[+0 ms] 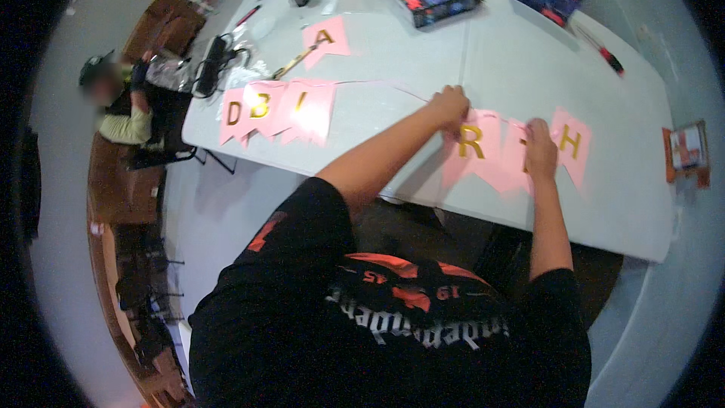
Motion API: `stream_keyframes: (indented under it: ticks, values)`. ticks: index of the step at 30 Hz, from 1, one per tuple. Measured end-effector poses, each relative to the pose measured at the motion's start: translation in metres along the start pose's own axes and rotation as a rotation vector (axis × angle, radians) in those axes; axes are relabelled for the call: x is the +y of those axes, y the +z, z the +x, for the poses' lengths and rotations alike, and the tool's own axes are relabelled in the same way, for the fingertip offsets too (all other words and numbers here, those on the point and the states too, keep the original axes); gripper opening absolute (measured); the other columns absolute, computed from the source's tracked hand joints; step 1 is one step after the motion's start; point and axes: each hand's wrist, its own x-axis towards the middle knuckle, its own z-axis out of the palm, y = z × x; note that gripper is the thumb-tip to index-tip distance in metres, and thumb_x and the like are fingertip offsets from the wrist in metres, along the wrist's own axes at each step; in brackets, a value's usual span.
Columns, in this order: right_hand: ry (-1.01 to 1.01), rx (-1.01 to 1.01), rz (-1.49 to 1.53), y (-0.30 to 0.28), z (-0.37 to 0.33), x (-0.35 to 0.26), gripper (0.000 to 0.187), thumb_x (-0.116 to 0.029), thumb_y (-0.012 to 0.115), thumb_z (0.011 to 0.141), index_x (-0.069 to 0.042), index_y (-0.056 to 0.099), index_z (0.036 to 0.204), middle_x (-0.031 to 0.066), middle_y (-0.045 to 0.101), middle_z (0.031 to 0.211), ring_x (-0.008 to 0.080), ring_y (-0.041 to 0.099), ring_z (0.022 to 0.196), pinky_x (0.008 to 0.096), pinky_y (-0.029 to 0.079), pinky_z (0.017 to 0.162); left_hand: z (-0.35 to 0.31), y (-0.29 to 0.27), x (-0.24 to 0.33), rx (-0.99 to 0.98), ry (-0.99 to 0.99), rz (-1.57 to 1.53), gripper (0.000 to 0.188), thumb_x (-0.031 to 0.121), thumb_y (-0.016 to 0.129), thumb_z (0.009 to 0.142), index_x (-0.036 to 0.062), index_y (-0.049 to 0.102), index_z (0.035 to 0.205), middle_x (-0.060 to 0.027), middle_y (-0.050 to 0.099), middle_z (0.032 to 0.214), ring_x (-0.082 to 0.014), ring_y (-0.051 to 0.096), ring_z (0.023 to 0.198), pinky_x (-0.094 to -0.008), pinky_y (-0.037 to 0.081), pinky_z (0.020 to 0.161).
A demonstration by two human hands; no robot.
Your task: The person assembles a pink and gold 'HAPPY BIRTHDAY' banner by threading individual lettered pennants onto a string. They handle each pennant one at a time, aligning holes and pulling the string through, then arrange the letters in order on the table.
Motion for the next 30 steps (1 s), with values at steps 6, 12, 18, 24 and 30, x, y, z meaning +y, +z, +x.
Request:
stream_keyframes:
  ticks: [6, 12, 18, 24, 30]
  values:
    - [-0.006, 0.013, -0.061, -0.002, 0.000, 0.002, 0.012, -0.020, 0.047, 0.089, -0.010, 0.050, 0.096, 0.0083, 0.056, 0.097, 0.0348, 0.058, 0.084, 0.0430, 0.046, 0.070, 0.005, -0.001, 0.001, -0.038, -0.014, -0.070, 0.083, 0.019, 0.090, 0.039, 0.0005, 0.045, 0.108, -0.0181, 0.054, 0.111, -0.0324, 0.051, 0.107, -0.0424, 0.046, 0.087]
    - [0.026, -0.019, -0.087, -0.005, 0.000, 0.001, 0.011, -0.020, 0.047, 0.089, -0.012, 0.050, 0.097, 0.0062, 0.057, 0.097, 0.0342, 0.058, 0.083, 0.0433, 0.046, 0.070, 0.004, -0.005, -0.005, -0.020, 0.036, 0.166, 0.063, 0.032, 0.085, 0.050, 0.0062, 0.060, 0.103, -0.0131, 0.062, 0.101, -0.0331, 0.060, 0.092, -0.0391, 0.049, 0.079]
    - [0.015, -0.014, -0.092, -0.003, 0.002, 0.003, 0.012, -0.020, 0.048, 0.089, -0.011, 0.050, 0.097, 0.0057, 0.057, 0.097, 0.0337, 0.058, 0.083, 0.0431, 0.046, 0.070, 0.011, -0.060, -0.115, -0.372, 0.236, -0.176, 0.048, 0.027, 0.077, 0.065, 0.0074, 0.063, 0.107, -0.0091, 0.068, 0.096, -0.0165, 0.061, 0.084, -0.0339, 0.049, 0.076]
    - [-0.037, 0.024, -0.062, -0.003, 0.002, 0.007, 0.013, -0.019, 0.048, 0.089, -0.011, 0.051, 0.098, 0.0067, 0.057, 0.096, 0.0336, 0.058, 0.083, 0.0426, 0.046, 0.071, -0.039, -0.101, -0.254, -0.348, 0.079, 0.327, 0.048, 0.020, 0.074, 0.068, 0.0093, 0.062, 0.113, -0.0109, 0.066, 0.100, -0.0280, 0.060, 0.096, -0.0364, 0.045, 0.087]
    - [-0.107, 0.208, 0.082, -0.004, 0.000, 0.013, 0.010, -0.013, 0.053, 0.086, -0.010, 0.052, 0.096, 0.0076, 0.058, 0.096, 0.0325, 0.059, 0.080, 0.0384, 0.048, 0.069, -0.033, -0.069, -0.184, 0.192, 0.105, 0.080, 0.070, 0.016, 0.073, 0.068, 0.0113, 0.043, 0.131, -0.0128, 0.046, 0.130, -0.0305, 0.043, 0.121, -0.0409, 0.035, 0.100]
